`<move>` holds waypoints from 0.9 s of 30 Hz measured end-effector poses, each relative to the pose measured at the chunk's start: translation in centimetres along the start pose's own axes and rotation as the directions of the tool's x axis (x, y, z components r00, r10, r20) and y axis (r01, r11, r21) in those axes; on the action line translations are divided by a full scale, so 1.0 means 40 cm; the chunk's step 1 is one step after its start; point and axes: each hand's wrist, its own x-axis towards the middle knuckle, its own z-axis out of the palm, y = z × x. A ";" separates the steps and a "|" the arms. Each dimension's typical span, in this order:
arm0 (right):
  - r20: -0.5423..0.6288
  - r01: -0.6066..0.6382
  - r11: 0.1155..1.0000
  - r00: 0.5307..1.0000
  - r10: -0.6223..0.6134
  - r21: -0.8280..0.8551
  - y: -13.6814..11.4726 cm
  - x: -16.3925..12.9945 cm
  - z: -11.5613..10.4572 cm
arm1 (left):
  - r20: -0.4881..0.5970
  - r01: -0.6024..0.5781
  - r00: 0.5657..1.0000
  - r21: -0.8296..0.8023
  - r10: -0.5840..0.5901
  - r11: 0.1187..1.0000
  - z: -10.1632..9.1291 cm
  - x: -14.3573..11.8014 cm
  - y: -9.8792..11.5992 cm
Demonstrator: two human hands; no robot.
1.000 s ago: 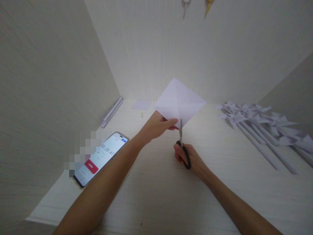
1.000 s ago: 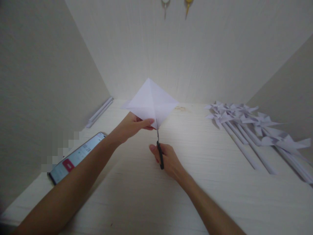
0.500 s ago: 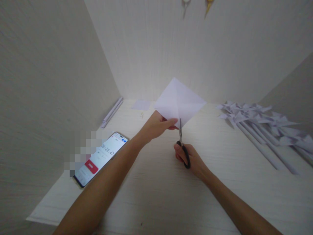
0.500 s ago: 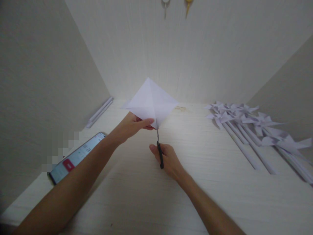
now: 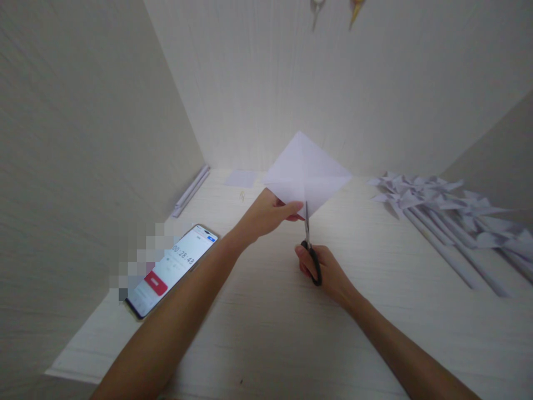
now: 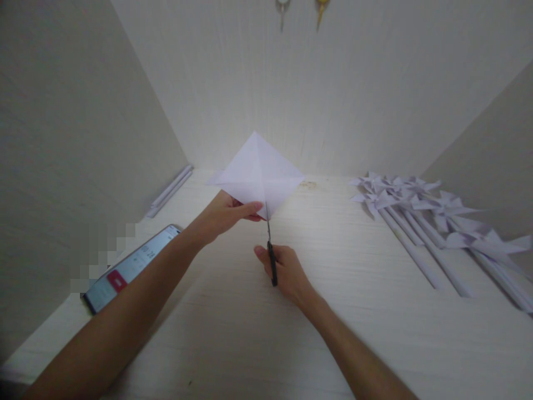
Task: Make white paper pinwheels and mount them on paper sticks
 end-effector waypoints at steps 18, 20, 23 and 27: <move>-0.021 -0.015 0.999 1.000 0.014 -0.039 0.002 0.005 0.004 | 0.006 0.009 1.000 -0.013 -0.008 1.000 0.000 0.002 -0.001; -0.022 -0.019 0.999 1.000 0.018 -0.044 0.002 0.004 0.003 | 0.010 0.010 1.000 -0.020 -0.010 1.000 -0.001 0.003 -0.001; -0.029 -0.019 0.998 0.999 0.017 -0.055 0.002 0.003 0.003 | 0.011 0.014 1.000 -0.028 -0.013 1.000 0.000 0.002 -0.001; -0.030 -0.017 0.997 0.999 0.015 -0.075 0.001 0.003 0.003 | 0.004 0.020 1.000 -0.028 -0.020 0.999 0.000 0.000 0.001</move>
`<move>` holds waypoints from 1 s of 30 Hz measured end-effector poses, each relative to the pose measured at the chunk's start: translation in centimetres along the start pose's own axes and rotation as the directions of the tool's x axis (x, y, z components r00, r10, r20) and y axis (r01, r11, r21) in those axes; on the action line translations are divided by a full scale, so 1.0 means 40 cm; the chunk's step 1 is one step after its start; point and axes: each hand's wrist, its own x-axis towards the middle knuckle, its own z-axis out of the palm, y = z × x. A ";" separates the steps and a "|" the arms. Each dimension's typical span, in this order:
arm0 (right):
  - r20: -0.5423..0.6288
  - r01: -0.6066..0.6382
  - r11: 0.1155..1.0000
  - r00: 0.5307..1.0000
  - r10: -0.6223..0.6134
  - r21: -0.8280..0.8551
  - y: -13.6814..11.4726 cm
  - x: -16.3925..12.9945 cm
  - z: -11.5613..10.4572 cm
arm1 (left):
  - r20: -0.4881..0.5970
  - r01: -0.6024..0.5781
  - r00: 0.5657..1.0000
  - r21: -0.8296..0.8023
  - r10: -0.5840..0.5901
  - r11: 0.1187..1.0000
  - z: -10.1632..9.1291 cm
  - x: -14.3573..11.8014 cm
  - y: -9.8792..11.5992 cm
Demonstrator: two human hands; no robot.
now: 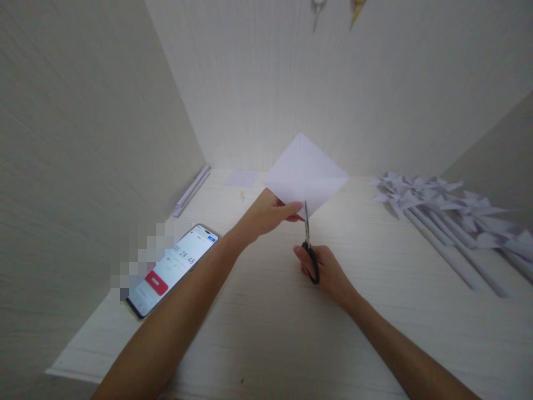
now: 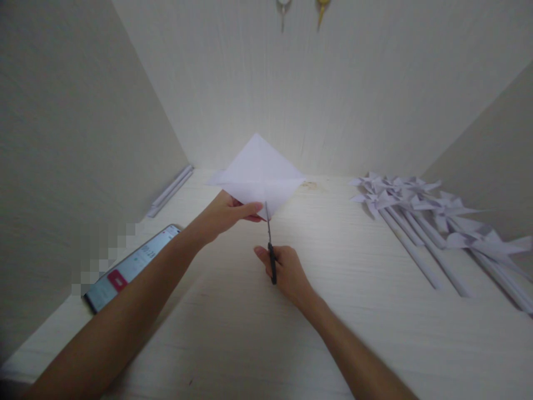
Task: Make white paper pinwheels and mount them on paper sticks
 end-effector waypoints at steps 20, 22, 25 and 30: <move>0.023 -0.015 0.999 1.000 0.014 0.039 0.009 0.003 -0.001 | 0.008 0.019 1.000 -0.019 -0.019 1.000 -0.001 -0.001 0.000; 0.024 -0.010 0.999 1.000 0.009 0.039 0.009 0.003 -0.001 | 0.006 0.018 1.000 -0.011 -0.018 1.000 -0.001 -0.001 -0.001; 0.024 -0.005 0.999 1.000 0.004 0.051 0.007 0.004 -0.001 | 0.018 0.012 1.000 0.003 -0.012 1.000 0.001 -0.001 -0.005; 0.009 -0.016 0.989 1.000 0.015 0.144 0.000 0.000 -0.002 | 0.031 0.049 0.998 0.057 -0.051 0.997 0.010 -0.006 -0.006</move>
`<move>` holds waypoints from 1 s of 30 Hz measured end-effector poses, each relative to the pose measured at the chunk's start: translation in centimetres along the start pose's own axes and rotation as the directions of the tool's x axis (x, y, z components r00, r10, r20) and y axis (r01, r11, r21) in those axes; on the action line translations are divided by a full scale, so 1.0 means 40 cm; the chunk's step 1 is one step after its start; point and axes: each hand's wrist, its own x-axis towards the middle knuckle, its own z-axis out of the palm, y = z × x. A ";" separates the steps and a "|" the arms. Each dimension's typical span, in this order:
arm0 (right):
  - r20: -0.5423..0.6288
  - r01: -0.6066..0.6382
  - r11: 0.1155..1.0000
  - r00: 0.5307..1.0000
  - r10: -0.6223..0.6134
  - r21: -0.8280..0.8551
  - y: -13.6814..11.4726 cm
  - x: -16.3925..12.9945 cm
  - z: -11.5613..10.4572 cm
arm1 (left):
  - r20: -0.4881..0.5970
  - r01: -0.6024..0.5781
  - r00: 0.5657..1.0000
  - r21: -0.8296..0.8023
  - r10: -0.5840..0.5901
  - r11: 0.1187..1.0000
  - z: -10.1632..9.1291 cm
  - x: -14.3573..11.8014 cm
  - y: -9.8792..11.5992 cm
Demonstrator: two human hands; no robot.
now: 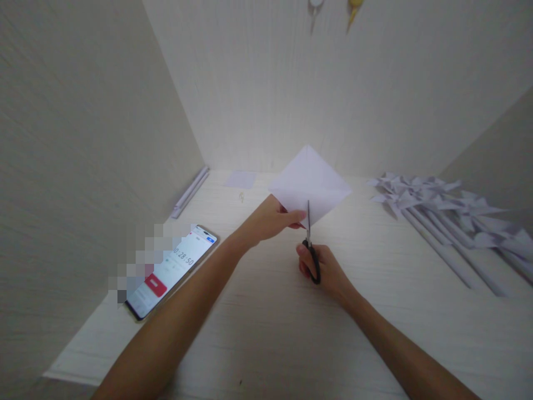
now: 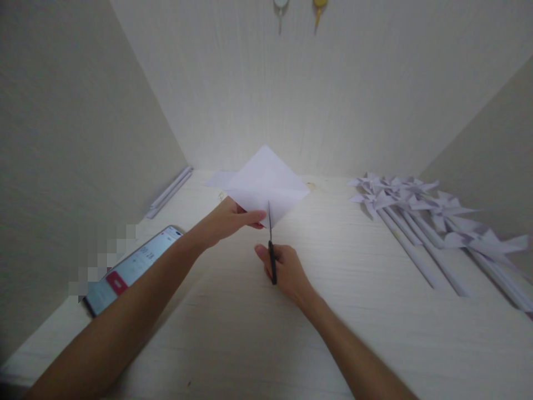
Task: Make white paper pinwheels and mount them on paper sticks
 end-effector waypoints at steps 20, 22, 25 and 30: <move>-0.052 -0.020 1.000 0.998 0.020 0.002 -0.002 0.000 0.002 | 0.019 0.030 0.999 0.050 -0.031 0.998 0.010 -0.002 -0.003; -0.059 -0.018 1.000 0.998 0.018 -0.005 0.001 0.002 0.002 | 0.017 0.023 1.000 0.047 -0.024 0.999 0.010 -0.002 -0.004; -0.067 -0.012 1.000 0.998 0.011 -0.018 0.004 0.002 0.001 | 0.021 0.017 1.000 0.045 -0.017 0.999 0.009 -0.001 -0.006; -0.065 -0.018 1.000 0.998 0.016 -0.024 0.004 0.001 0.002 | 0.020 0.025 0.999 0.054 -0.026 0.998 0.009 -0.003 -0.004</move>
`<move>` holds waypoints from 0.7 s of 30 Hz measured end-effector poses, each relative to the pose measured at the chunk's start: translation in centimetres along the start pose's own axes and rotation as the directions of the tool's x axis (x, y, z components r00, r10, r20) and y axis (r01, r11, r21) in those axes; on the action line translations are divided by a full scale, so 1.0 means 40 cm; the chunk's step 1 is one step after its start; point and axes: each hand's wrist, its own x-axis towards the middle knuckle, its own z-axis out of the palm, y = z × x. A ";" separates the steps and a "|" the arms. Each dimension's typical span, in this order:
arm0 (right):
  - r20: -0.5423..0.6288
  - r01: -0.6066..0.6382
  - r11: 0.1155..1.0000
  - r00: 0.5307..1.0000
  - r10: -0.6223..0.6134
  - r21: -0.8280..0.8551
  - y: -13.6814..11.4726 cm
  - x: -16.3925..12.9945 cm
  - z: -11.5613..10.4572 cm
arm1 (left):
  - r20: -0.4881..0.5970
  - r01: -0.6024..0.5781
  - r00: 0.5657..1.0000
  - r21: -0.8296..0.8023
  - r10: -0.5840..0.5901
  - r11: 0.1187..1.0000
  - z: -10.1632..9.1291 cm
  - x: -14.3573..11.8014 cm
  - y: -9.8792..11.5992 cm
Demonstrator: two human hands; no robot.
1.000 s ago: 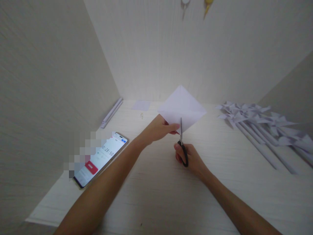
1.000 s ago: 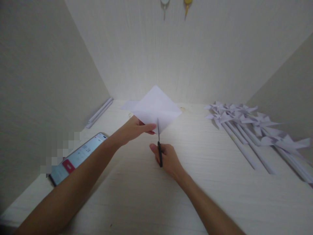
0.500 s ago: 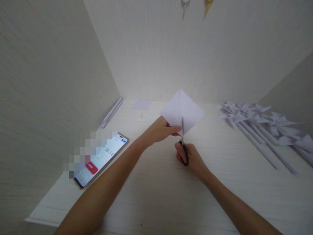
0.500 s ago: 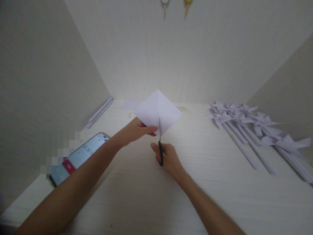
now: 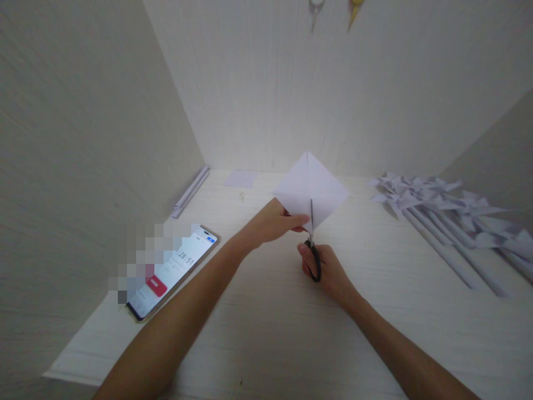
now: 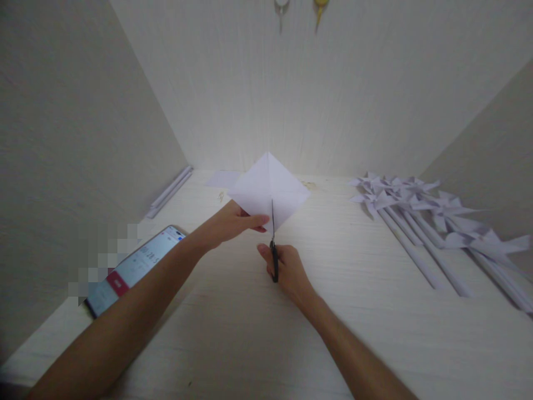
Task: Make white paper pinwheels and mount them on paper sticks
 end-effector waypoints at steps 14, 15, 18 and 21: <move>0.004 0.013 1.000 1.000 -0.013 -0.007 0.000 0.003 -0.001 | 0.013 0.007 1.000 -0.015 -0.006 1.000 0.000 -0.002 0.002; 0.004 0.009 1.000 1.000 -0.009 -0.003 0.000 0.003 -0.001 | 0.018 0.006 1.000 -0.022 -0.005 1.000 0.001 -0.001 0.001; 0.011 0.001 1.000 1.000 -0.001 -0.002 -0.002 0.004 0.000 | 0.011 -0.007 1.000 -0.050 0.008 0.999 0.002 0.003 -0.004; 0.048 0.009 1.000 0.999 -0.009 0.005 -0.003 0.005 0.001 | -0.113 -0.080 0.991 -0.066 0.073 0.995 0.000 0.011 -0.008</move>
